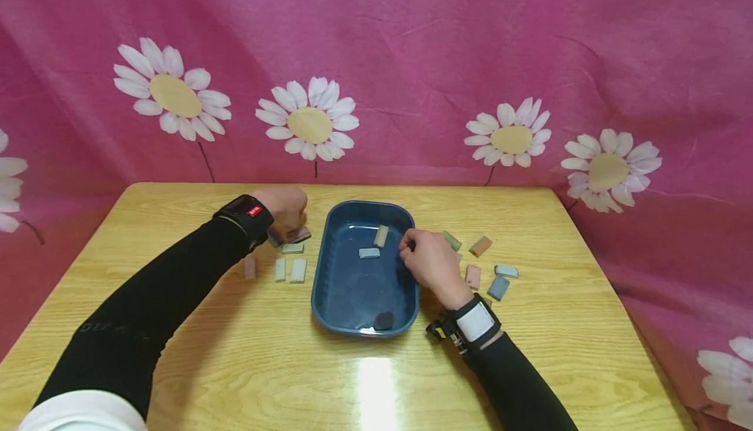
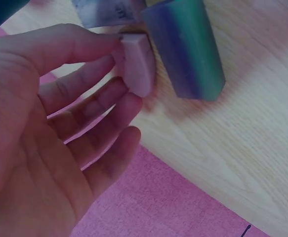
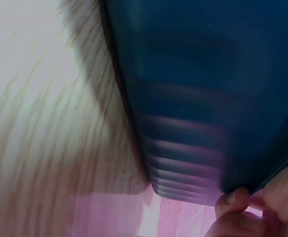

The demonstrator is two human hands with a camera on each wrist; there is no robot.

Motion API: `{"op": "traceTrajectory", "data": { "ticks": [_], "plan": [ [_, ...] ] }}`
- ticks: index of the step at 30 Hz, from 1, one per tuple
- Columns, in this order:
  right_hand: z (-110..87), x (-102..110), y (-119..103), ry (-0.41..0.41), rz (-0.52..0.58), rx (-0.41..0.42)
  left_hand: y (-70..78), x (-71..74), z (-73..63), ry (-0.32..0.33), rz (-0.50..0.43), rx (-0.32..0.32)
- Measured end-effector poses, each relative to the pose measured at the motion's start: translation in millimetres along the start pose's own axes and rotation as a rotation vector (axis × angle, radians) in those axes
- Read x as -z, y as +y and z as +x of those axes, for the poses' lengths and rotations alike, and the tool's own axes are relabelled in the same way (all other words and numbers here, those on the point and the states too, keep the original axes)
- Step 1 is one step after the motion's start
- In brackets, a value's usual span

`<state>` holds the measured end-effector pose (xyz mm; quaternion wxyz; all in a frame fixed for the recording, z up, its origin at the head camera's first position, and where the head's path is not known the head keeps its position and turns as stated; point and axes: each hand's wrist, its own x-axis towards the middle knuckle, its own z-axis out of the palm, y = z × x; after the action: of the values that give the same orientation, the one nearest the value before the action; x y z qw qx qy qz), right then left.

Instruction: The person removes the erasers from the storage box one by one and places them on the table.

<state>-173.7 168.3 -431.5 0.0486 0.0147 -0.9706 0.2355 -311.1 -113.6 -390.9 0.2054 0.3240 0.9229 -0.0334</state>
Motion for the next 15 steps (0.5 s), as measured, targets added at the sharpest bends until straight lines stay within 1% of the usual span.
{"op": "traceTrajectory", "data": {
  "ticks": [2, 4, 5, 7, 9, 10, 11, 13, 15],
  "plan": [
    [0.5, -0.3, -1.3, -0.002, 0.001, -0.003, 0.6, 1.7, -1.3, 0.03, -0.012, -0.009],
    [0.8, -0.7, -2.2, 0.001, 0.001, -0.004, 4.6, 4.4, -2.1, 0.081, -0.026, -0.019],
    [1.0, -1.0, -2.4, 0.005, 0.001, -0.004, 7.6, 5.9, -2.1, 0.116, -0.024, -0.022],
    [1.2, -1.6, -2.5, 0.014, 0.0, -0.001, 16.3, 9.0, -1.0, 0.207, 0.006, -0.026],
    [1.0, -2.2, -2.5, 0.014, 0.005, 0.002, 26.8, 11.9, 1.1, 0.294, 0.034, -0.026],
    [1.1, -1.9, -2.0, 0.015, 0.005, 0.002, 32.7, 13.2, 3.1, 0.333, 0.051, -0.036],
    [1.4, -1.7, -1.8, 0.015, 0.004, 0.002, 39.4, 14.8, 4.5, 0.364, 0.065, -0.05],
    [1.4, -1.2, -1.8, 0.013, 0.007, -0.001, 52.4, 16.0, 7.7, 0.422, 0.094, -0.102],
    [1.4, -0.7, -2.3, 0.01, 0.008, -0.003, 66.2, 16.9, 8.4, 0.448, 0.114, -0.171]
  ]
}}
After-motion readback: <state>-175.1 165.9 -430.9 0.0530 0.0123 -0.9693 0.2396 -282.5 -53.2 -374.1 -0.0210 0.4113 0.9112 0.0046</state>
